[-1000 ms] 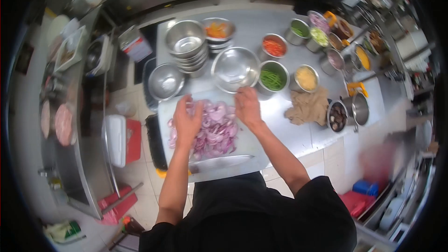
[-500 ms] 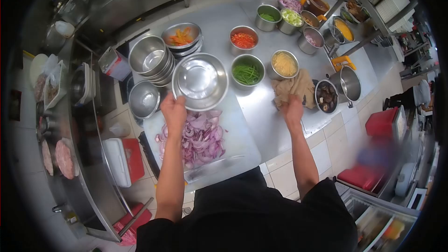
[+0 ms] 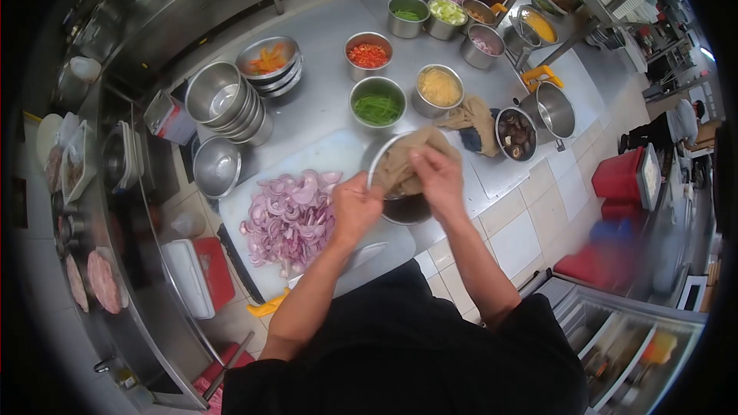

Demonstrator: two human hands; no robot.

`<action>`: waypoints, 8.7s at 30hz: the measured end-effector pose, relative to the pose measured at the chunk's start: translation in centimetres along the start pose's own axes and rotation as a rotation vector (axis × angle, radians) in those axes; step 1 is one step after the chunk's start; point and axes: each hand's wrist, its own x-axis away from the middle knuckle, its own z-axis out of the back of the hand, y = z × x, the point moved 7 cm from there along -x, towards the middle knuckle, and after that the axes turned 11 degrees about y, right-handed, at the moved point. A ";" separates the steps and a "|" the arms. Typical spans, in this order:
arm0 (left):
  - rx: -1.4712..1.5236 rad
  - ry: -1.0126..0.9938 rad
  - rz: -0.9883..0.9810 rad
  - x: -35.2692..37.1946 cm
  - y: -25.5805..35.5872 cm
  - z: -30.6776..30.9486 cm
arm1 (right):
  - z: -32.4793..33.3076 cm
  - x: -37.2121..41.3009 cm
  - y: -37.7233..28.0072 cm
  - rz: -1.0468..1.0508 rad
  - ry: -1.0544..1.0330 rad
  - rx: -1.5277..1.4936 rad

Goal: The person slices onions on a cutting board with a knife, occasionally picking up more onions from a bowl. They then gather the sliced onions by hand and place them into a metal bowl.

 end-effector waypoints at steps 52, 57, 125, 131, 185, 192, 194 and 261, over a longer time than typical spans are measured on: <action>-0.436 0.387 0.102 -7.4 -3.3 22.1 | -12.2 3.7 7.4 0.740 -0.433 0.616; -0.633 0.541 -0.030 2.5 -11.0 22.3 | -18.0 4.9 9.0 0.696 -0.306 0.706; -0.594 0.100 0.055 -20.1 2.8 5.7 | -21.9 -12.9 -2.7 0.519 -0.186 0.662; -0.535 0.277 -0.339 -19.9 3.1 6.4 | -22.0 -12.9 -3.4 0.777 -0.279 0.494; -0.568 0.241 -0.432 8.8 -7.5 25.5 | -26.1 0.5 8.6 0.488 -1.042 0.608; -0.841 0.307 -0.246 3.3 -10.3 22.5 | -18.8 3.3 6.1 0.617 -0.718 0.455; -0.730 0.237 -0.285 2.0 -10.8 20.3 | -17.4 5.6 5.5 0.782 -0.800 0.591; 0.668 0.578 0.219 2.7 -1.4 13.5 | -16.1 10.4 1.8 0.386 -0.068 -0.207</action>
